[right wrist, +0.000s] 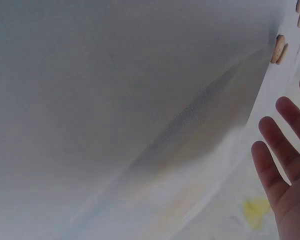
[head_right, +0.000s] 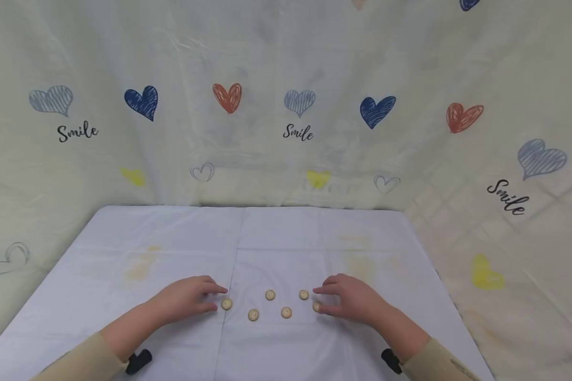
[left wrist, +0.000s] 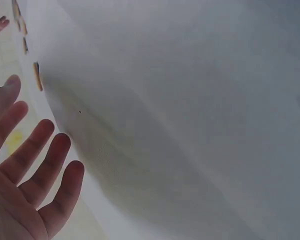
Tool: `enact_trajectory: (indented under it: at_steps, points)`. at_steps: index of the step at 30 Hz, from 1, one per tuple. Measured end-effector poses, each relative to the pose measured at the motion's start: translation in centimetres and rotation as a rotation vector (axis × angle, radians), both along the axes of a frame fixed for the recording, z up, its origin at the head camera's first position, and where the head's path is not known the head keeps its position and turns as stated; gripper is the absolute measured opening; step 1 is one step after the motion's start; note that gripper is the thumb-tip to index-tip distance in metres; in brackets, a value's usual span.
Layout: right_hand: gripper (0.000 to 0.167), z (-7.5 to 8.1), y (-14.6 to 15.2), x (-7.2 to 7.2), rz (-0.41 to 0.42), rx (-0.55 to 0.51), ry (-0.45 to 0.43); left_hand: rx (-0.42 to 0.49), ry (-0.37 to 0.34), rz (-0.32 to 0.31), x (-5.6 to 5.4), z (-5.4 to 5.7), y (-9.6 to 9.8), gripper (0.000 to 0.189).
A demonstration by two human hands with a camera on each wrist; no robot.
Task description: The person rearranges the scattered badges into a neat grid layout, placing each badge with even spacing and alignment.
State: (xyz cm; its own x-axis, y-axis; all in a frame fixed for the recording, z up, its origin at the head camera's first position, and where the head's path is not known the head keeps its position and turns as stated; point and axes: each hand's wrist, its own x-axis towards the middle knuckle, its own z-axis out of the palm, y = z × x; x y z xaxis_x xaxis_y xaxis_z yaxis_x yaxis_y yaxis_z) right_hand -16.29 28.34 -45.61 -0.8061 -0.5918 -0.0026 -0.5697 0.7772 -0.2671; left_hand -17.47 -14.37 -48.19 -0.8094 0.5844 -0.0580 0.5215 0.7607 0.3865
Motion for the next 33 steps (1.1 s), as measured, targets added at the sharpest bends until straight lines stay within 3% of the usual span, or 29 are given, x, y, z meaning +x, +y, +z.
enact_trajectory:
  at_steps: [4, 8, 13, 22, 33]
  points:
    - [0.037, -0.4, 0.2, -0.5, 0.068, -0.013, -0.018, 0.012, 0.004, -0.018, -0.4, -0.4, 0.2, 0.036]
    - [0.034, -0.8, 0.0, -1.0, 0.119, 0.002, -0.041, 0.027, -0.039, -0.021, -0.8, -0.6, 0.5, 0.033]
    - [0.032, -1.3, 0.0, -1.4, 0.113, 0.047, -0.061, 0.044, -0.079, -0.024, -1.0, -0.7, 0.9, 0.030]
    - [0.025, -2.0, 0.0, -1.7, 0.143, 0.029, -0.036, 0.038, -0.074, -0.038, -1.1, -0.8, 1.6, 0.024]
    - [0.020, -1.6, -0.3, -1.7, 0.140, 0.074, -0.016, 0.034, -0.070, -0.029, -1.2, -0.9, 1.8, 0.022]
